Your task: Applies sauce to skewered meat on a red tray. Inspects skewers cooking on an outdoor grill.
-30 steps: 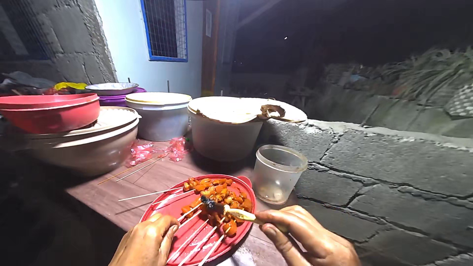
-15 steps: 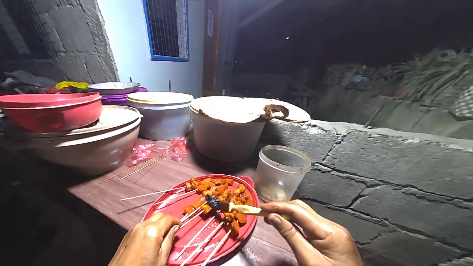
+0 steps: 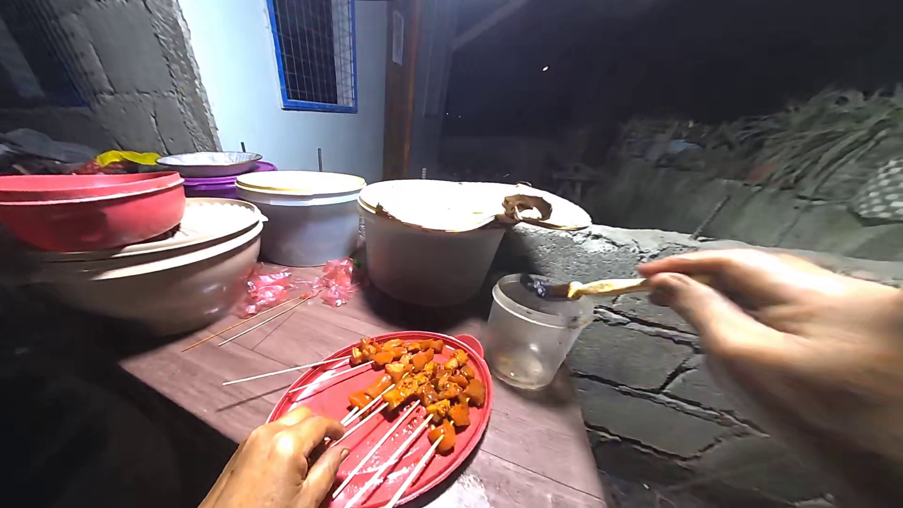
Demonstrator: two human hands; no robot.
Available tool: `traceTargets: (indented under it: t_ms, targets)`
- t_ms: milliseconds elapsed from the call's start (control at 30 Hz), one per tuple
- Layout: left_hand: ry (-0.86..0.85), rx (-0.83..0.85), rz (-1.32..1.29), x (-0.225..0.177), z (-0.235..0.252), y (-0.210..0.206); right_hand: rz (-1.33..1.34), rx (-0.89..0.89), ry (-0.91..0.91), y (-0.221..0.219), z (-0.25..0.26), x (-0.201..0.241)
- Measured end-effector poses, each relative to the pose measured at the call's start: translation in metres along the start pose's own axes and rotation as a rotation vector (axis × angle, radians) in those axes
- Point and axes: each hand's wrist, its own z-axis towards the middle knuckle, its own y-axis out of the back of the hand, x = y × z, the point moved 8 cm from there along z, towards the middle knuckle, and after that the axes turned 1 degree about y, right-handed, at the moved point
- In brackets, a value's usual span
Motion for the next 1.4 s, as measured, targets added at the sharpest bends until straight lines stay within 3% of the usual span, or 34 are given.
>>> traceTargets:
  t_ms: [200,333,467,767,933,1067,1167,1400]
  targets:
    - [-0.027,-0.091,0.037,-0.008,0.001,0.007,-0.127,0.441,-0.169,-0.091,0.033,-0.024]
    - [-0.043,-0.117,-0.019,-0.014,0.001,0.013,0.049,0.586,-0.246,-0.113,0.033,-0.036]
    - [-0.027,-0.126,-0.064,-0.014,-0.001,0.017,0.363,0.472,-0.317,-0.095,0.028,-0.057]
    - [-0.028,-0.136,-0.055,-0.014,-0.002,0.008,0.505,-0.018,-0.203,0.01,0.003,-0.041]
    - [-0.029,-0.128,-0.054,-0.018,-0.002,0.006,0.646,0.144,-0.12,-0.005,-0.034,0.023]
    - [-0.021,-0.116,-0.059,-0.02,-0.004,0.005,0.588,0.277,-0.01,-0.033,-0.065,0.073]
    - [-0.023,-0.11,-0.064,-0.019,-0.007,0.007,0.48,0.247,0.071,-0.039,-0.074,0.07]
    - [-0.008,-0.082,-0.112,-0.021,-0.011,0.008,0.4,0.15,-0.046,-0.034,-0.075,0.04]
